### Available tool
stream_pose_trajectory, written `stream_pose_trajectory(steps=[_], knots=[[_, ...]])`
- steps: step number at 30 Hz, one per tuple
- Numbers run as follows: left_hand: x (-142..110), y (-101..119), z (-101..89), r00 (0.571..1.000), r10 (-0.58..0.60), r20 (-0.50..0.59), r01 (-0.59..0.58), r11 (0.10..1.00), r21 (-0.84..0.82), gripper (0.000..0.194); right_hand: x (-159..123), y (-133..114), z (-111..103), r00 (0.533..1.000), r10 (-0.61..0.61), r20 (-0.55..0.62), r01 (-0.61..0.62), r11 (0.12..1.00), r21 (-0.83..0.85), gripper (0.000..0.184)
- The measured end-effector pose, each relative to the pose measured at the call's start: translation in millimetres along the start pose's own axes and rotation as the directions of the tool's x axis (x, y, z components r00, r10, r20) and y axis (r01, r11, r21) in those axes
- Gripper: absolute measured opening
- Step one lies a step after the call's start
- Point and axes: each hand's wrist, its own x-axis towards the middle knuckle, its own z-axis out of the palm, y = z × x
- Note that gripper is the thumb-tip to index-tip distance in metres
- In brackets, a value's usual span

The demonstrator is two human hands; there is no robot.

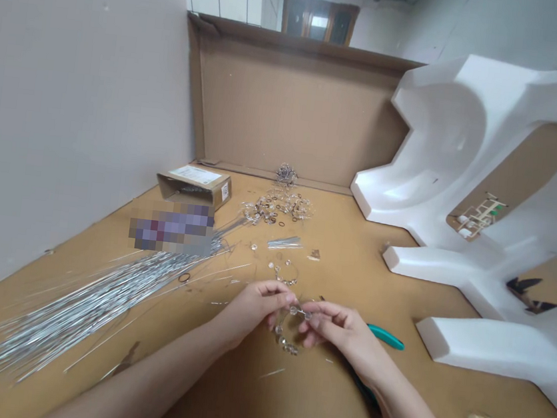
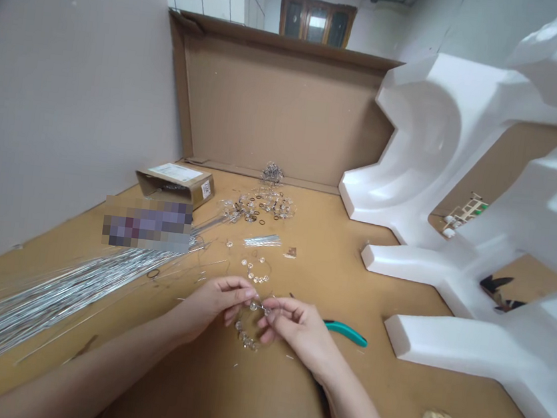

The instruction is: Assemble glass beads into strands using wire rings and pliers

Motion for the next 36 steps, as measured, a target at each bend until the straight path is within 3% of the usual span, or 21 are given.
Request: stream_pose_trajectory(steps=[6, 15, 23, 28, 31, 36], knots=[[0.6, 0.5, 0.3, 1.0, 0.007, -0.01, -0.008, 0.996, -0.091, 0.019, 0.6, 0.0, -0.5, 0.999, -0.01, -0.032, 0.011, 0.999, 0.033, 0.03], [1.9, -3.9, 1.5, 0.998, -0.026, -0.05, 0.031, 0.994, 0.106, 0.022, 3.4, 1.4, 4.2, 0.999, -0.011, -0.053, 0.022, 0.977, 0.213, 0.032], [5.6, -17.1, 5.5, 0.992, 0.005, -0.126, -0.03, 0.98, -0.199, 0.022, 7.6, -1.1, 1.3, 0.989, -0.05, -0.14, 0.074, 0.983, 0.171, 0.036], [4.5, -6.1, 7.2, 0.988, -0.023, -0.151, -0.048, 0.893, -0.448, 0.018, 4.6, 1.6, 9.1, 1.0, -0.023, -0.018, 0.026, 0.986, 0.168, 0.042], [1.8, -2.9, 8.9, 0.993, -0.023, -0.116, -0.033, 0.888, -0.458, 0.017, 7.2, 8.6, 17.7, 0.999, -0.001, 0.034, -0.005, 0.985, 0.174, 0.039], [-0.8, -1.0, 7.4, 0.996, 0.001, -0.086, -0.029, 0.945, -0.326, 0.021, 11.3, 11.0, 19.2, 0.999, 0.001, -0.046, 0.005, 0.993, 0.116, 0.024]])
